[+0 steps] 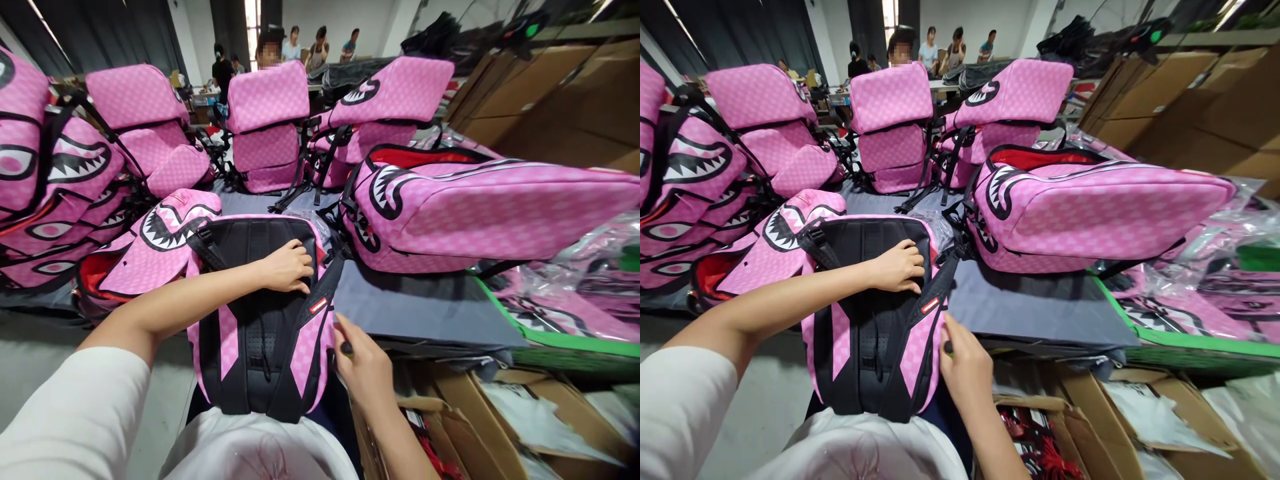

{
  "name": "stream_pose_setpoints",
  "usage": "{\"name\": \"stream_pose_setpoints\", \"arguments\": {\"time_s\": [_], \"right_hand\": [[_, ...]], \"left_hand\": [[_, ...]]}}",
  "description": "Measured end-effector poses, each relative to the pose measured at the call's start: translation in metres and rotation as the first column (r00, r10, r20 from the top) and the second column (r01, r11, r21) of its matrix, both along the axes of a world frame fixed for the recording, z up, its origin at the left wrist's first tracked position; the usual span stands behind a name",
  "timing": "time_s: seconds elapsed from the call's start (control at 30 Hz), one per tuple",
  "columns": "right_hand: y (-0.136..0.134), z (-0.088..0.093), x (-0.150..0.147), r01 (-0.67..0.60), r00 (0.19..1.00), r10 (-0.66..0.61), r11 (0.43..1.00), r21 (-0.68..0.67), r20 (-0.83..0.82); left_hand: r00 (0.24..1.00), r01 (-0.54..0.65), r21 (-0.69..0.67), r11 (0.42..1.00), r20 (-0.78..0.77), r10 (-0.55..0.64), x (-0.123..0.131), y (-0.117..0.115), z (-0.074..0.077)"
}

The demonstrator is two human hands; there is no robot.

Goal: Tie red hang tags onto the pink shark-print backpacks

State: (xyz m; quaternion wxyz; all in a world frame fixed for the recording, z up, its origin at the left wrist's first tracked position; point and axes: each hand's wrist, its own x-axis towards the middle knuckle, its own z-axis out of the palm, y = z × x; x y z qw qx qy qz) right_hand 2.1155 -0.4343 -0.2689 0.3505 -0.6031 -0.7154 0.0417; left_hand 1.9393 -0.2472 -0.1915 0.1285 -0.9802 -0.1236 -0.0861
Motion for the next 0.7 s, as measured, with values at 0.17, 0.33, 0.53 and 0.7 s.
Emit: {"name": "stream_pose_setpoints", "arguments": {"time_s": [0.17, 0.33, 0.53, 0.7], "right_hand": [[0.026, 0.033, -0.057, -0.372, 0.889, 0.406, 0.910, -0.183, 0.211], [0.033, 0.007, -0.014, -0.012, 0.993, 0.059, 0.908, -0.420, 0.098], [0.035, 0.031, 0.029, -0.143, 0.765, -0.131, 0.920, -0.364, -0.630], [0.053, 0.056, 0.012, -0.166, 0.595, -0.143, 0.941, -0.295, -0.791]], "left_hand": [[0.997, -0.077, -0.006, 0.997, -0.027, 0.076, 0.000, 0.013, 0.001], [0.968, -0.237, 0.063, 0.969, -0.069, 0.241, -0.019, 0.033, 0.010], [0.981, -0.195, -0.052, 0.979, -0.014, 0.194, -0.014, -0.003, -0.011], [0.947, -0.285, -0.115, 0.951, 0.116, 0.298, -0.014, -0.020, -0.029]]}}
